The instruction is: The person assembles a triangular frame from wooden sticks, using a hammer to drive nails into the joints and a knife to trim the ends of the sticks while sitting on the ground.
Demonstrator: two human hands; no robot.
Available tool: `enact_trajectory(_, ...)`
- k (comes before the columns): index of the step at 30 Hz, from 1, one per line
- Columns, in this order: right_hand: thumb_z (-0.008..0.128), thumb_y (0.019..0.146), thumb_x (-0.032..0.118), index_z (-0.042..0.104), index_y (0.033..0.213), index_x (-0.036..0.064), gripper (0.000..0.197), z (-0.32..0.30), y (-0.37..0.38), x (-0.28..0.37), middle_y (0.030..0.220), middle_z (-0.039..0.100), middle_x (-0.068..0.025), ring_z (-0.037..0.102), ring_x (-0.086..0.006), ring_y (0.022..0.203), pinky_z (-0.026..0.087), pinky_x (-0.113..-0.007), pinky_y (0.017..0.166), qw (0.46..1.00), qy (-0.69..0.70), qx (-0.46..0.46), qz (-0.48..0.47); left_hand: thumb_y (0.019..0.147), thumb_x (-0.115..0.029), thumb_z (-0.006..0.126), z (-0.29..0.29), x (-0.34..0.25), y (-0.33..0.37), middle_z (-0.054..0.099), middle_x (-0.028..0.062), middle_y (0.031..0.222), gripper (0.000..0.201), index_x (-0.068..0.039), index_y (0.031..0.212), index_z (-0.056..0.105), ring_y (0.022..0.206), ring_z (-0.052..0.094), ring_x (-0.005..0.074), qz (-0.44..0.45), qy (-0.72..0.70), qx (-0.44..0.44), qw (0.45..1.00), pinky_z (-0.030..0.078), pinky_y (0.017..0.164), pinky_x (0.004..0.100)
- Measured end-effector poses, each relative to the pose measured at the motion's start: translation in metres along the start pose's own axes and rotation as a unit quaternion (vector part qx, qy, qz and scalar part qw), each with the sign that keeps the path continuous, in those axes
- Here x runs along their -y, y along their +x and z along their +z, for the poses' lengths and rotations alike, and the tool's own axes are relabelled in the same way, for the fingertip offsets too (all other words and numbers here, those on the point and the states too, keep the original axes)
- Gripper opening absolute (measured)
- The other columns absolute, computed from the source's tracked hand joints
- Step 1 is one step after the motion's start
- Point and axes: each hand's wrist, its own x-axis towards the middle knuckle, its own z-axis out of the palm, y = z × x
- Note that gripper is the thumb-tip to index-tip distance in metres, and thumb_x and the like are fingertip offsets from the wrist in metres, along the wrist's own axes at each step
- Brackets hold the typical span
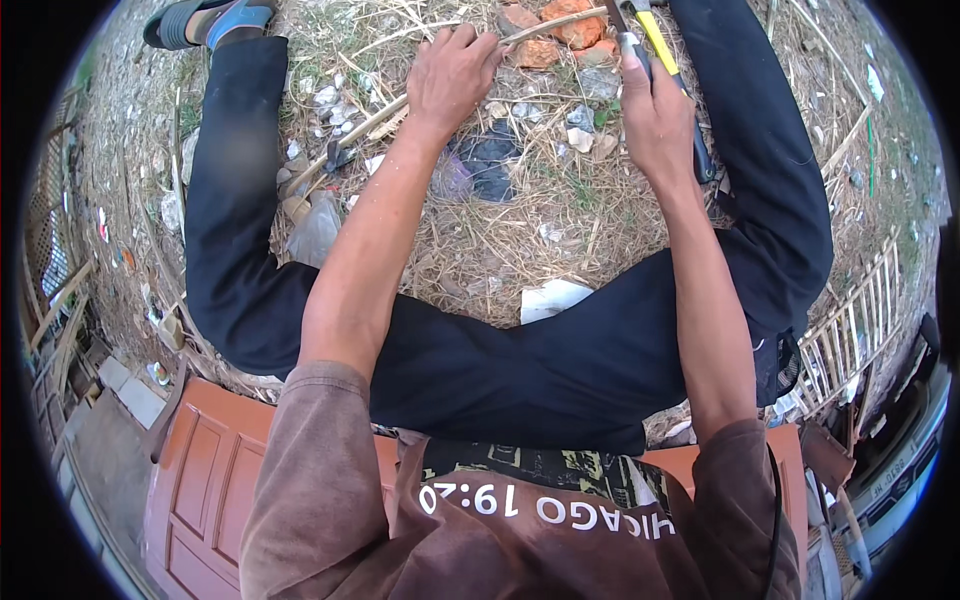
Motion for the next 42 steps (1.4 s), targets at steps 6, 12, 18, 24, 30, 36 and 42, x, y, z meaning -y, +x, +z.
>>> enact_trajectory(6, 0.046, 0.104, 0.047, 0.060, 0.089, 0.0013, 0.050, 0.016, -0.005, -0.045, 0.064, 0.061, -0.0160, 0.061, -0.0350, 0.061, 0.046, -0.045, 0.061, 0.996, -0.078, 0.047, 0.016, 0.092, -0.032, 0.065, 0.000, -0.008, 0.004, 0.057, 0.0018, 0.084, 0.016, -0.016, 0.089, 0.063, 0.084, 0.058, 0.0238, 0.001, -0.004, 0.018, 1.000, 0.044, 0.074, 0.0416)
enact_trajectory(12, 0.044, 0.105, 0.045, 0.058, 0.088, -0.0001, 0.050, -0.006, -0.002, 0.019, 0.063, 0.058, -0.0177, 0.060, -0.0344, 0.059, 0.044, -0.047, 0.059, 0.995, 0.098, 0.006, -0.029, 0.092, -0.032, 0.065, -0.005, -0.002, -0.002, 0.056, 0.0019, 0.085, 0.015, -0.017, 0.090, 0.063, 0.086, 0.058, 0.0235, -0.005, 0.023, 0.024, 0.999, 0.044, 0.074, 0.0417)
enact_trajectory(18, 0.047, 0.103, 0.048, 0.062, 0.093, 0.0001, 0.051, 0.002, -0.007, -0.012, 0.069, 0.064, -0.0215, 0.063, -0.0434, 0.065, 0.047, -0.050, 0.061, 0.999, -0.002, 0.019, 0.026, 0.092, -0.033, 0.065, 0.000, -0.005, 0.005, 0.057, 0.0023, 0.086, 0.017, -0.016, 0.090, 0.063, 0.086, 0.058, 0.0247, -0.019, 0.007, 0.033, 0.999, 0.044, 0.074, 0.0423)
enact_trajectory(24, 0.046, 0.102, 0.054, 0.060, 0.090, 0.0007, 0.056, 0.013, 0.001, -0.040, 0.061, 0.058, -0.0111, 0.060, -0.0259, 0.058, 0.046, -0.039, 0.058, 0.994, -0.091, 0.036, 0.043, 0.090, -0.027, 0.067, -0.004, -0.012, 0.001, 0.057, 0.0028, 0.085, 0.012, -0.016, 0.090, 0.063, 0.087, 0.059, 0.0231, -0.020, 0.006, 0.040, 0.999, 0.045, 0.074, 0.0418)
enact_trajectory(30, 0.052, 0.103, 0.047, 0.054, 0.079, 0.0003, 0.052, -0.018, 0.017, 0.028, 0.060, 0.052, -0.0049, 0.050, -0.0118, 0.053, 0.039, -0.030, 0.050, 0.905, 0.415, 0.062, -0.078, 0.091, -0.026, 0.066, -0.009, -0.003, -0.003, 0.056, 0.0028, 0.085, 0.010, -0.017, 0.090, 0.064, 0.086, 0.057, 0.0225, -0.005, 0.026, 0.031, 0.999, 0.044, 0.074, 0.0398)
enact_trajectory(36, 0.038, 0.102, 0.059, 0.059, 0.087, -0.0018, 0.066, 0.003, 0.009, -0.024, 0.069, 0.060, -0.0170, 0.060, -0.0314, 0.071, 0.046, -0.043, 0.069, 0.992, 0.024, 0.092, 0.087, 0.091, -0.028, 0.066, -0.001, -0.010, 0.001, 0.057, 0.0035, 0.088, 0.012, -0.017, 0.093, 0.063, 0.087, 0.059, 0.0237, -0.006, 0.008, 0.025, 1.000, 0.045, 0.074, 0.0416)
enact_trajectory(42, 0.040, 0.104, 0.052, 0.056, 0.082, -0.0004, 0.059, 0.019, 0.001, -0.043, 0.069, 0.058, -0.0120, 0.054, -0.0215, 0.060, 0.043, -0.037, 0.059, 0.995, -0.022, 0.065, 0.079, 0.092, -0.029, 0.066, -0.003, -0.011, 0.007, 0.057, 0.0045, 0.087, 0.014, -0.016, 0.090, 0.062, 0.086, 0.060, 0.0244, -0.015, 0.004, 0.019, 1.000, 0.046, 0.074, 0.0422)
